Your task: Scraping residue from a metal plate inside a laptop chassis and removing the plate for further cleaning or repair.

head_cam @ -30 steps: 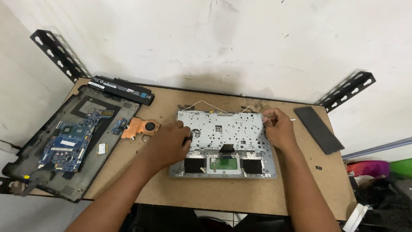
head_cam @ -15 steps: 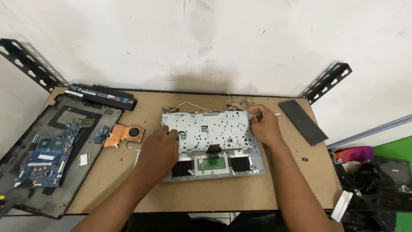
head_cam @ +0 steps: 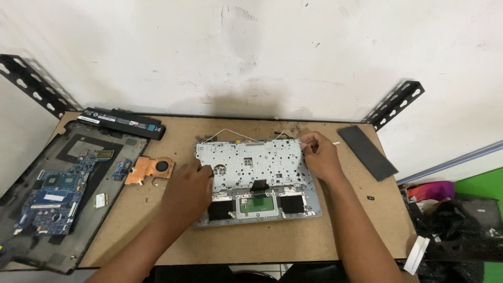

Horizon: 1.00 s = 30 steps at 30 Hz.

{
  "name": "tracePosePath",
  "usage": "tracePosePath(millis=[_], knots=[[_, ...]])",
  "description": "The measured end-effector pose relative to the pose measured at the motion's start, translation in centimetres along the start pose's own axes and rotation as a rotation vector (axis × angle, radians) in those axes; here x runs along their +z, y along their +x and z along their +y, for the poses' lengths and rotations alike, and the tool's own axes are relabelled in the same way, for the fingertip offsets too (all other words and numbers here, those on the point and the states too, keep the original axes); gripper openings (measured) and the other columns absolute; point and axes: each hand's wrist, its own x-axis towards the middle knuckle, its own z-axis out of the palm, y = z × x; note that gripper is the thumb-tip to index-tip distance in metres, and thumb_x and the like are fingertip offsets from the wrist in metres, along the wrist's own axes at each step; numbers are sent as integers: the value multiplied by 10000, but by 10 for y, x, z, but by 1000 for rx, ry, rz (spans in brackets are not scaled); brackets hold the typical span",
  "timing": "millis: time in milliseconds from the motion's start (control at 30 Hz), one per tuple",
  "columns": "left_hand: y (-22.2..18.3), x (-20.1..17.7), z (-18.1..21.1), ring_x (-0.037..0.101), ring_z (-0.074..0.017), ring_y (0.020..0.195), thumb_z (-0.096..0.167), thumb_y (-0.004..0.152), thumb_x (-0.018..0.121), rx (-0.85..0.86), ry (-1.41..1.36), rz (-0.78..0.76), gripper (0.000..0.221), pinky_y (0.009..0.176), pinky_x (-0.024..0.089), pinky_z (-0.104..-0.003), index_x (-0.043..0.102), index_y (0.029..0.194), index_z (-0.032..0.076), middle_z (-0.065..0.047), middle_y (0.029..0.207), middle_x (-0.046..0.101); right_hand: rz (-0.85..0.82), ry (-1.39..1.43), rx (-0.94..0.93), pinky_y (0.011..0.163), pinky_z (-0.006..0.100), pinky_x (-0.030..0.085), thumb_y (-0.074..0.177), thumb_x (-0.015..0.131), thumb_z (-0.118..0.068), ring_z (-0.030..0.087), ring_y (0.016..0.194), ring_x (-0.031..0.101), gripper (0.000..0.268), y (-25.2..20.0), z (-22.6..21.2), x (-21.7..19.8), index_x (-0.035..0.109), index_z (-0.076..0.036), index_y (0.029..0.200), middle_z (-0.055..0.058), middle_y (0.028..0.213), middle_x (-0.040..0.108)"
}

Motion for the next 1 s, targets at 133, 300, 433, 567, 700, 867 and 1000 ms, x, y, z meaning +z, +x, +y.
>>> tracePosePath(millis=[133,300,433,567,700,867,1000], knots=[[-3,-7,11,632,-235,743,185,904,502,-31,-36,19,186,639,505,-313,634,956,65,-113,873,565,0,-14,-7,644,369,481,878,580,-58,254,735,578,182,1,2,0,668,-76,1037,180,828,634],[10,13,30,624,-316,755,162,889,511,193,-259,51,187,638,497,-391,643,933,37,-152,873,571,5,-11,-17,637,382,479,886,575,-59,253,730,565,181,2,3,1,656,-58,1048,182,826,628],[13,3,31,630,-304,794,171,933,475,254,-329,62,229,672,507,-358,662,918,40,-166,893,584,-4,-24,-28,632,381,474,884,576,-48,264,720,571,179,0,1,2,660,-47,1041,194,818,630],[24,6,13,622,-280,909,186,931,483,191,-222,67,221,754,493,-352,671,963,74,-135,941,606,7,-36,-43,630,387,477,883,580,-45,274,725,584,181,2,4,1,662,-49,1044,197,825,635],[31,6,9,615,-285,953,181,927,487,168,-176,83,224,781,488,-364,664,1009,69,-136,979,619,9,-33,-48,631,390,479,884,578,-44,275,729,588,186,1,4,2,660,-44,1051,199,827,635],[41,11,10,618,-301,942,169,931,480,216,-198,90,230,782,495,-365,648,1019,38,-158,991,610,9,-23,-50,623,385,472,879,578,-36,265,710,573,189,2,5,1,664,-45,1047,192,808,627],[39,7,27,618,-342,973,155,917,513,340,-345,48,220,818,499,-403,648,1020,16,-195,1028,620,3,-30,-56,613,374,473,879,573,-35,250,703,567,192,0,5,0,671,-60,1043,178,802,624]])
